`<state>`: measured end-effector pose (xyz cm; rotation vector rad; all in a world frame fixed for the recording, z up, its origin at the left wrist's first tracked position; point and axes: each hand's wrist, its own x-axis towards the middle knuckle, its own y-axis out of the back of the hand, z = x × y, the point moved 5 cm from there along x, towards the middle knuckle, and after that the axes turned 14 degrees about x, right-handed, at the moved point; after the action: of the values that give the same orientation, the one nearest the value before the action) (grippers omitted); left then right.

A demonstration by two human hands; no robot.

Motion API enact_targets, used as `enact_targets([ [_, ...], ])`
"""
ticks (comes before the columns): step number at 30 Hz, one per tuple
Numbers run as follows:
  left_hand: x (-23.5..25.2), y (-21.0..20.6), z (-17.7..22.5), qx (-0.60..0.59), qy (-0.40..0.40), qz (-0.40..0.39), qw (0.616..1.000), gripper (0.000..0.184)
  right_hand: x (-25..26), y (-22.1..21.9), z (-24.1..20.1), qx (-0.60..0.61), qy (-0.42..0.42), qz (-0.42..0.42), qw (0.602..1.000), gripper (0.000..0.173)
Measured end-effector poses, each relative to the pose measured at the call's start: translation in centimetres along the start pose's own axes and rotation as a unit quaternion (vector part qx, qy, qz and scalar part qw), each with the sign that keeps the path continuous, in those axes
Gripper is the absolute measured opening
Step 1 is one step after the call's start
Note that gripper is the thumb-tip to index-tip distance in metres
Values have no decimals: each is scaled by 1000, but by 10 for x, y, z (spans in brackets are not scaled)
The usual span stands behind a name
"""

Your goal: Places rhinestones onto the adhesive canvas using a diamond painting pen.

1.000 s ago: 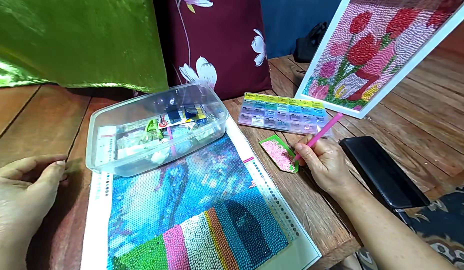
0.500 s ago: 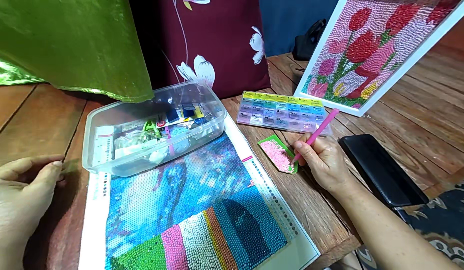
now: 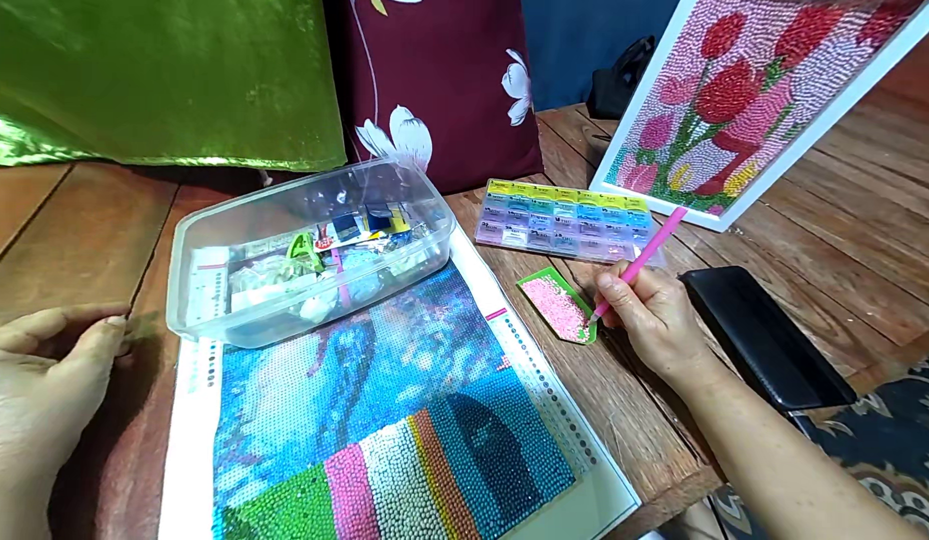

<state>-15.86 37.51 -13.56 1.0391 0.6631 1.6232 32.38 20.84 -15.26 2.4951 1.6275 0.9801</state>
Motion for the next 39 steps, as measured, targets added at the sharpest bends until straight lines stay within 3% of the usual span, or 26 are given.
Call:
enact_targets([
  [8, -1, 1, 4, 12, 20, -7, 1000, 29, -1, -1, 1, -3, 10, -9, 1000, 30],
  [19, 12, -9, -29, -14, -15, 6, 1000, 30, -1, -3, 3, -9, 19, -24, 999, 31],
  [31, 3, -3, -14, 10, 0, 9, 1000, 26, -1, -4, 0, -16, 40, -36, 998, 30],
  [39, 0, 0, -4, 30, 18, -2, 999, 26, 0, -4, 4, 41, -1, -36, 999, 30],
])
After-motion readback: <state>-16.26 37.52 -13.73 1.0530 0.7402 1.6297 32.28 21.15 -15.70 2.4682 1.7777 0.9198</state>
